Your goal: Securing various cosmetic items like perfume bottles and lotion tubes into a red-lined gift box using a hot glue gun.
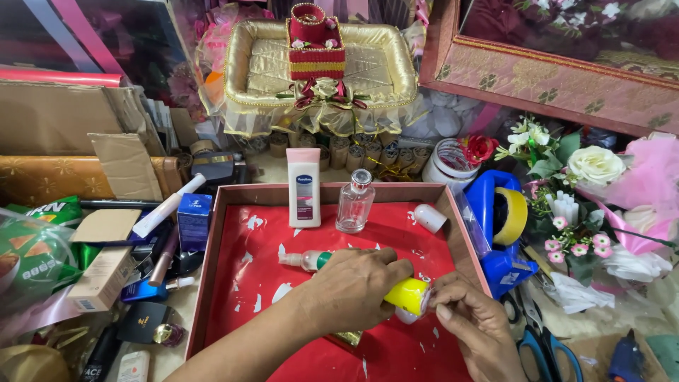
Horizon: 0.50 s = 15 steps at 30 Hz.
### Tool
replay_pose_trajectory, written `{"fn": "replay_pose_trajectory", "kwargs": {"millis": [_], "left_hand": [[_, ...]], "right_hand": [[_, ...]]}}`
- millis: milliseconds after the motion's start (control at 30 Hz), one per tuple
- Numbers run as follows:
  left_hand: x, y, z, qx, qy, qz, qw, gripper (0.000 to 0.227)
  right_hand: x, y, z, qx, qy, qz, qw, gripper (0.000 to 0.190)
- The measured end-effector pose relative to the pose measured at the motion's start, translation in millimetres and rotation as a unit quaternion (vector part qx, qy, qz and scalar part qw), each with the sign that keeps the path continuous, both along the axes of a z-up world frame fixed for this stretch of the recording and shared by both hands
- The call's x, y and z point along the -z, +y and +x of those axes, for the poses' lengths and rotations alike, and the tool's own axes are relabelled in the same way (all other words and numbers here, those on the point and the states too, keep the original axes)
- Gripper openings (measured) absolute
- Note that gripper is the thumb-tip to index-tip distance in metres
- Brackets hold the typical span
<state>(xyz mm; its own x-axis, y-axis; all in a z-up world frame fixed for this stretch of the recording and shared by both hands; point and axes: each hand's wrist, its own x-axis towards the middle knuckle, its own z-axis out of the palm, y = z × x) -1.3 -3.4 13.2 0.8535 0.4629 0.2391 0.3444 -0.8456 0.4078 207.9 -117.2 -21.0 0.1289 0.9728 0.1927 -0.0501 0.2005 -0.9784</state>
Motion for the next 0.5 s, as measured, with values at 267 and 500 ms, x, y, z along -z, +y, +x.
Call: {"fn": "replay_pose_trajectory", "kwargs": {"millis": [267,500], "left_hand": [[-34.9,-11.0,-2.7,-0.019,0.057,-0.067,0.996,0.087],[-13.6,-15.1,4.2,-0.058,-0.068,0.073,0.993,0.086]], "right_hand": [[-1.5,-10.9,-10.5,0.097,-0.155,0.059,0.981,0.01],[-14.5,-18.5,-29.0,0.169,-0.245,0.087,0.951,0.014]]}}
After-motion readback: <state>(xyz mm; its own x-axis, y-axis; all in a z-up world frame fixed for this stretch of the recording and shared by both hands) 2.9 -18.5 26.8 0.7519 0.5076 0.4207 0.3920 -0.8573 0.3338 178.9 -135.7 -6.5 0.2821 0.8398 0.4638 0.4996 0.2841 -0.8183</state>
